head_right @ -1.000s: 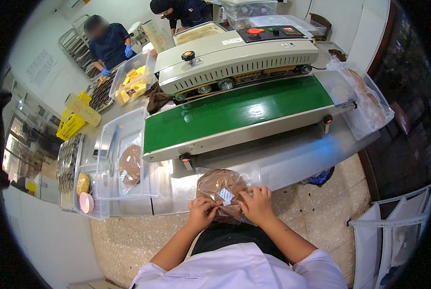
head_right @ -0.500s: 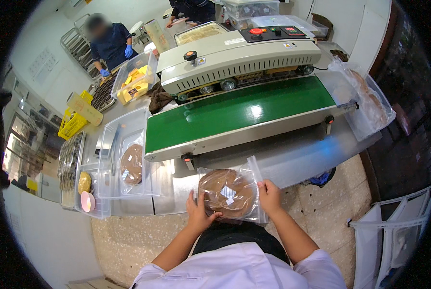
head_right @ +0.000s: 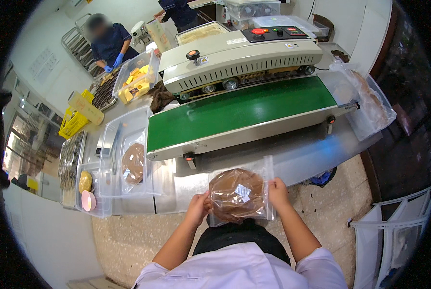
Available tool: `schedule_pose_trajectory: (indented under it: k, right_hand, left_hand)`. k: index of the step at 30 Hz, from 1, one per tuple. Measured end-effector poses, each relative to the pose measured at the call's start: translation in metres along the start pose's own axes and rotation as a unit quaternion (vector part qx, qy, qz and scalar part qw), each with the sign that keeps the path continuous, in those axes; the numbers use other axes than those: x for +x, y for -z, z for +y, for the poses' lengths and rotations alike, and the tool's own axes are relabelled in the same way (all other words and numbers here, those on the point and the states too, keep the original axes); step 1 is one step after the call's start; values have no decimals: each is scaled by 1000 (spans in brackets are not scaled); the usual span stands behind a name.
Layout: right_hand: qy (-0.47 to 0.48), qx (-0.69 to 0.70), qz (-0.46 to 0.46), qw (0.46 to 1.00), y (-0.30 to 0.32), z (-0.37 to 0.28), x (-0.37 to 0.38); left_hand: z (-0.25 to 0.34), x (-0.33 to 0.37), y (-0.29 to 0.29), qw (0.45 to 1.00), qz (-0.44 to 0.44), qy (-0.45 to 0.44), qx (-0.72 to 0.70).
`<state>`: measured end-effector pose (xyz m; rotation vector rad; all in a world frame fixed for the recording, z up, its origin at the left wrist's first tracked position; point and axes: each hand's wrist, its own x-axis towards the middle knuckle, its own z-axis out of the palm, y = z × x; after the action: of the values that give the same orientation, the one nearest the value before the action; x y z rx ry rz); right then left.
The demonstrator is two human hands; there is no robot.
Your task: The person places round bread items into clear plastic bags and seals them using a vacuum sealer. The sealed packages are then placed into a clear plastic container. The person repeats this process for multiple items.
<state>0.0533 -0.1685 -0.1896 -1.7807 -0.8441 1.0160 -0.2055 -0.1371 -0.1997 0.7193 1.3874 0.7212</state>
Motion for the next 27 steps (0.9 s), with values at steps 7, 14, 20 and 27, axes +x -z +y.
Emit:
schedule_pose_trajectory:
  k: [7,14,20,27]
  right_hand:
    - [89,117,-133,980,29,-90,-37]
    - [165,36,-160,973,65,-212,-55]
    - [318,-105,-171,927,55,-280,-52]
    - [276,-7,-218,936,31,-314,-53]
  left_hand:
    - [14,-9,-24,978,-171,6,-120]
    - [19,-54,-15,829,-397,-7,-395]
    - [55,-79,-25,784,-437,-103,-430]
    - [111,-113,0,838,-330,-183,-393]
